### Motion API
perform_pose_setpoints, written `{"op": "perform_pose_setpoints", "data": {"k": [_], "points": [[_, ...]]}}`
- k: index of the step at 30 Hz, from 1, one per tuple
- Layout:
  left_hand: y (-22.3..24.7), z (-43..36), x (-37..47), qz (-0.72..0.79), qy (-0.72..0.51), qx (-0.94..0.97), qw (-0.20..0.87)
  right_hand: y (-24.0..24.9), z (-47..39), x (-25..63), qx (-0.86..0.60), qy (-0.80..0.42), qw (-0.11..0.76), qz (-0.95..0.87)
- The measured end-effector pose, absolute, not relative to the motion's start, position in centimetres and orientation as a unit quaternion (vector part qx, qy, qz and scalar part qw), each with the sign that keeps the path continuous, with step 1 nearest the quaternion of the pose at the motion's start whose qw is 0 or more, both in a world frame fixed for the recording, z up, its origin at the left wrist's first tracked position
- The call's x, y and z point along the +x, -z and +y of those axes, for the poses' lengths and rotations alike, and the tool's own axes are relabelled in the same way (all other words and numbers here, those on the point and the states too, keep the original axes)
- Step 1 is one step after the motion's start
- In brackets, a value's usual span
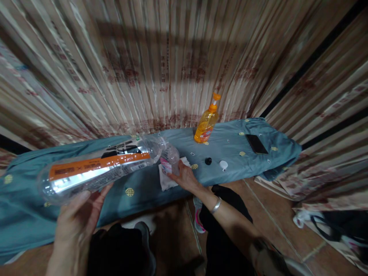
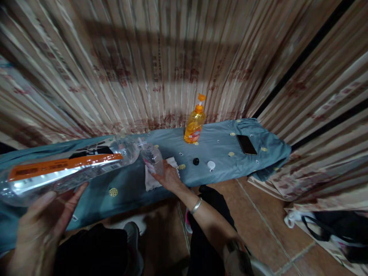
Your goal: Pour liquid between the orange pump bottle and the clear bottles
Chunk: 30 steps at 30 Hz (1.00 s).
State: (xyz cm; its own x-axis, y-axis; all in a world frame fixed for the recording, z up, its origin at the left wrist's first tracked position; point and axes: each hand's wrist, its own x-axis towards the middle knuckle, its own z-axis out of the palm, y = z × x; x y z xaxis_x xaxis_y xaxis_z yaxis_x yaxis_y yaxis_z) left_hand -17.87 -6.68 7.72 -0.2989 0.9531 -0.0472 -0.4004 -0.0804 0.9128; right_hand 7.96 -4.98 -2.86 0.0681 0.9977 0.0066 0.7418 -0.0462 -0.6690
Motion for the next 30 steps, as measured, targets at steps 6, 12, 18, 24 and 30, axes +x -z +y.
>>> {"op": "perform_pose_setpoints", "data": {"k": [6,12,18,24,30], "points": [[-8.06,-6.76,-17.73,0.457,-0.663,0.313,0.504,3.16,-5.00,8.08,-0.679,-0.240,0.275,-0.637],[-7.80,-6.71,-18.08,0.450,-0.664,0.312,0.508,3.07,-5.00,7.98,-0.685,-0.239,0.266,-0.635],[-7.54,-6.65,-18.19,0.444,-0.668,0.309,0.510,2.73,-5.04,7.92,-0.691,-0.244,0.258,-0.630],[-7.49,-6.54,-18.17,0.447,-0.664,0.308,0.514,2.77,-5.05,7.89,-0.682,-0.249,0.270,-0.632],[-7.64,-6.58,-17.92,0.452,-0.668,0.307,0.505,3.05,-4.94,7.84,-0.684,-0.238,0.264,-0.637]]}}
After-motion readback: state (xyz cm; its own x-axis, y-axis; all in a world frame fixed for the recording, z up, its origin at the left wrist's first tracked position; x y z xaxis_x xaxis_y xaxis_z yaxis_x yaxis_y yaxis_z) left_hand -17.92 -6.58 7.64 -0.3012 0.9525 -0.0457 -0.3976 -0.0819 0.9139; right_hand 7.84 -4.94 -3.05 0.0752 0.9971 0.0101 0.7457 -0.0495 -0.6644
